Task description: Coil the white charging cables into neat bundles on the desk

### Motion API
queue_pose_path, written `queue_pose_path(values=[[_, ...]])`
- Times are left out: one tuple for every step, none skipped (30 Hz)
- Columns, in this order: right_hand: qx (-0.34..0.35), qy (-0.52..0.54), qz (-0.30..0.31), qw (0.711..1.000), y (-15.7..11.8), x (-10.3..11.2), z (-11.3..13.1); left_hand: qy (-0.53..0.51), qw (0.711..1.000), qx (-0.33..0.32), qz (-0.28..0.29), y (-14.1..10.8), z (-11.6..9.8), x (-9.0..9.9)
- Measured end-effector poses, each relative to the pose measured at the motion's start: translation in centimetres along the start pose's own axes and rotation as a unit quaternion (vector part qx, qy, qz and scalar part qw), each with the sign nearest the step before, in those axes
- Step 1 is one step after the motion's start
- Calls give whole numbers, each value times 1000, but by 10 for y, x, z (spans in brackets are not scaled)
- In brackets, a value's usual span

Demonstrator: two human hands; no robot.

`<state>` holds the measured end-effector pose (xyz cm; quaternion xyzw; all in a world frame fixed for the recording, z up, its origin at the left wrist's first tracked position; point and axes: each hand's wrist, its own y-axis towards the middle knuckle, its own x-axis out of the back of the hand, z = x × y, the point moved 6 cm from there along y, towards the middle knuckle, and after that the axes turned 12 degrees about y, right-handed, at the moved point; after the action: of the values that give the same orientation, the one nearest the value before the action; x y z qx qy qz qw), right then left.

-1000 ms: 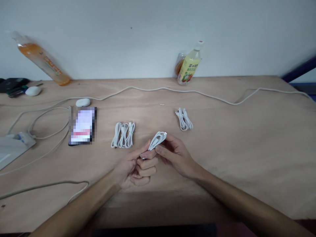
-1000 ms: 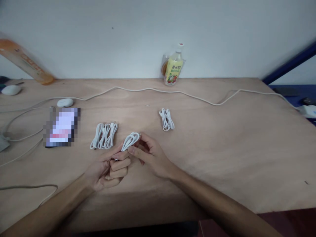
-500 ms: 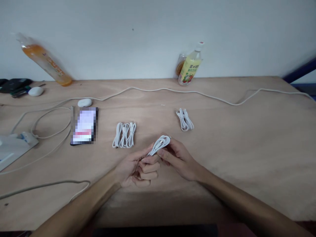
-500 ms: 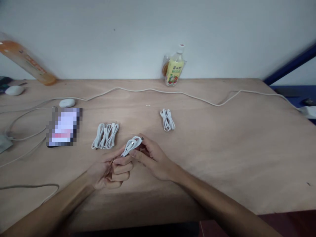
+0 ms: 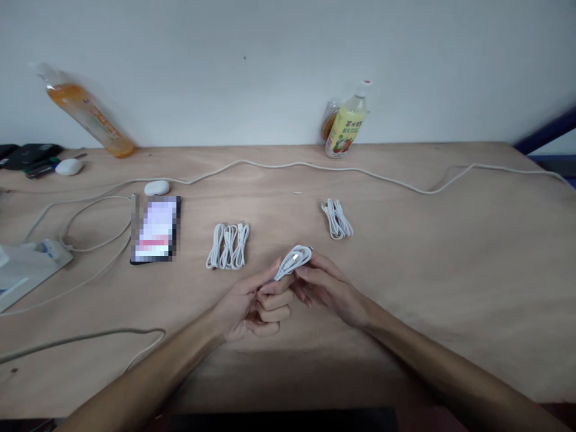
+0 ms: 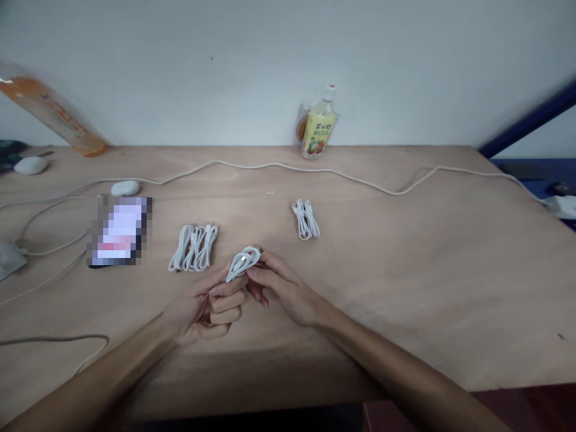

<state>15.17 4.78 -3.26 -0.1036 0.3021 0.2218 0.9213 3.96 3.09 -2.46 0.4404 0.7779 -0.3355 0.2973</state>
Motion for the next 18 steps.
queue_pose_path(values=[[0, 3, -15, 1000, 0, 1, -2, 3, 1000, 0, -3, 1, 0, 0], [-1, -2, -30, 1000, 0, 1, -4, 8, 1000, 2, -6, 1, 1, -1], [-6, -12, -45, 999, 0, 1, -5, 13, 1000, 5, -9, 2, 2, -1], [-10, -24, -56, 998, 0, 1, -6, 20, 1000, 9, -13, 2, 3, -2], [-14, -35, -64, 997, -1, 0, -7, 26, 999, 14, -15, 2, 4, -3], [-16, -46, -67, 997, -1, -1, -6, 31, 999, 20, -19, 3, 5, -3], [-14, -57, -68, 996, -2, -2, -6, 34, 999, 26, -22, 3, 5, -4], [-10, -65, -67, 996, -2, -3, -5, 36, 999, 30, -25, 3, 6, -4], [-4, -73, -67, 995, -2, -3, -3, 38, 998, 31, -28, 4, 7, -4], [2, -80, -69, 994, -2, -2, -2, 39, 998, 31, -31, 4, 7, -4], [5, -85, -70, 994, -2, -2, -2, 41, 998, 30, -33, 4, 7, -3], [8, -88, -71, 994, -1, 0, -2, 45, 998, 28, -36, 3, 7, -3], [10, -90, -71, 993, -1, 1, -2, 50, 998, 26, -39, 3, 7, -2], [12, -93, -71, 993, -1, 2, -2, 56, 997, 25, -41, 3, 8, -1], [14, -96, -69, 993, 0, 3, -1, 61, 997, 24, -43, 3, 8, 0], [16, -98, -69, 993, 0, 4, -1, 66, 997, 21, -45, 3, 9, 1], [16, -99, -68, 993, 0, 5, -1, 69, 996, 18, -49, 2, 9, 1], [16, -100, -67, 993, 1, 6, 0, 72, 996, 14, -54, 3, 9, 2]])
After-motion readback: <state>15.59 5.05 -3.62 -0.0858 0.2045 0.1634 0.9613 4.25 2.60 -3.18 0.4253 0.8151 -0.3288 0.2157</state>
